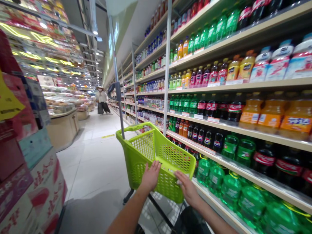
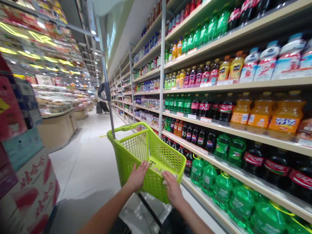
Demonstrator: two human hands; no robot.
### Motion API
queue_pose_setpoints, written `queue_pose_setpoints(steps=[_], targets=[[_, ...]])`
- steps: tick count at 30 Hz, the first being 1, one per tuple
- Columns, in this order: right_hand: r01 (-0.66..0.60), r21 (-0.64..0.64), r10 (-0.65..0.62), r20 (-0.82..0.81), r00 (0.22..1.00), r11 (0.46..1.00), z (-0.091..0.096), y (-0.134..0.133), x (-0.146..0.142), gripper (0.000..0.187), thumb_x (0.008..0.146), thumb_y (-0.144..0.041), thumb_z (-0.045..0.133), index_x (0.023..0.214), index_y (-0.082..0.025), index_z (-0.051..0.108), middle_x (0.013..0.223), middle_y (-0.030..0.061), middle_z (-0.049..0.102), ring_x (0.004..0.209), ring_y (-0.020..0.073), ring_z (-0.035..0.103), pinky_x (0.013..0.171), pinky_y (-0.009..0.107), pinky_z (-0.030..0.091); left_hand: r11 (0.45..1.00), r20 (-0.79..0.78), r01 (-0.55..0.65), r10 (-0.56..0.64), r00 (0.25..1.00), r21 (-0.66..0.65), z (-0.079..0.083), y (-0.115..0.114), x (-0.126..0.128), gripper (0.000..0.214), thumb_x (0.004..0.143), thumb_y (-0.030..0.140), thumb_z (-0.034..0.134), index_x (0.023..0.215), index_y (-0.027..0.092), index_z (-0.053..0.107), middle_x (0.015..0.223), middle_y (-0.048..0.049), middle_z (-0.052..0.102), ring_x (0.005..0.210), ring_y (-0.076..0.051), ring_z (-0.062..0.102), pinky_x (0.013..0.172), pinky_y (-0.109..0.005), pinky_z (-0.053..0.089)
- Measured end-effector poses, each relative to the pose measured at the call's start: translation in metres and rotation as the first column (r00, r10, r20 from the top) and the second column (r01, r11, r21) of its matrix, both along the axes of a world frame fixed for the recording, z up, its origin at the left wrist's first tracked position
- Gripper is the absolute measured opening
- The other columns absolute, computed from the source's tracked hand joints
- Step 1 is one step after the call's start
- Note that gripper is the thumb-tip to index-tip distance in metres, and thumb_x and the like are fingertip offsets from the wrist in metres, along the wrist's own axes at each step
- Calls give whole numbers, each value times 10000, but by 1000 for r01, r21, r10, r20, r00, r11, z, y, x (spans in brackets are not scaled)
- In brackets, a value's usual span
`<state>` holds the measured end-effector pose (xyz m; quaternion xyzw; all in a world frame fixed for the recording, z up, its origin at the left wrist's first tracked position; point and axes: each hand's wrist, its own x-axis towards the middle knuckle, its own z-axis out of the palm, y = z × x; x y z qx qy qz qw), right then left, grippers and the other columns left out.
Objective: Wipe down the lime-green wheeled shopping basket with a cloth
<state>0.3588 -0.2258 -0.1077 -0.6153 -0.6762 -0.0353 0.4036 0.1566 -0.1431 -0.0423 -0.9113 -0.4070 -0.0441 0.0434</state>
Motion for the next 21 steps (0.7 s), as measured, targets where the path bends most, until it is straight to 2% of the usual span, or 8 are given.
queue_pose_setpoints(steps=[3,7,10,12,14,18,19,21], targets=[[49,76,-53,41,998,996,-10,-6,-11,548,708,-31,358,1193,-223,525,1199,75,546,1135,200,469,972,414,373,997,-43,-60,63,997,51,10,16,-21,739,648,10,310,1364,151,192,1452,-63,141,1335,-187,122,1052,-516,126],[119,96,-127,83,988,988,-16,-8,29,476,742,-53,377,1155,-209,556,1158,89,569,1112,205,478,968,416,371,966,-32,-168,177,984,195,26,29,-64,749,637,-19,278,1356,178,216,1445,-42,137,1333,-192,130,1038,-540,133],[257,137,-262,20,965,957,-18,0,47,483,746,-37,352,1153,-192,559,1196,101,544,1159,212,443,996,445,333,941,4,-181,188,982,285,34,30,-80,687,681,-1,268,1337,200,280,1432,-46,199,1327,-210,153,1043,-529,132],[316,160,-316,-28,948,935,-14,13,33,498,740,-23,336,1155,-185,558,1202,107,541,1176,219,428,1002,473,317,939,11,-180,185,983,294,35,26,-79,670,682,13,297,1327,193,309,1424,-60,233,1327,-229,150,1046,-517,139],[293,174,-289,-45,956,940,-4,34,-3,494,744,-24,337,1160,-180,554,1196,112,546,1176,224,429,998,487,318,946,-3,-168,176,984,276,37,20,-73,682,667,6,311,1327,179,312,1427,-68,234,1330,-238,132,1045,-512,147],[26,173,-36,53,998,985,22,69,-71,510,761,-40,373,1241,-180,472,1267,87,494,1211,201,389,1020,433,313,962,-62,-163,180,982,219,45,11,-64,690,663,-9,298,1335,148,289,1434,-87,214,1335,-241,110,1031,-524,168],[-4,155,-8,73,997,988,27,70,-74,507,762,-45,382,1246,-172,466,1276,87,486,1220,201,377,1028,424,304,964,-75,-164,183,980,209,47,10,-64,693,662,-9,297,1337,144,282,1436,-90,208,1336,-241,107,1028,-529,171],[16,111,-24,70,997,994,31,62,-56,484,768,-52,383,1227,-163,487,1278,89,484,1222,201,373,1035,416,288,966,-89,-165,186,979,199,49,9,-63,704,656,-7,303,1342,146,269,1440,-88,197,1337,-238,102,1025,-537,172]])
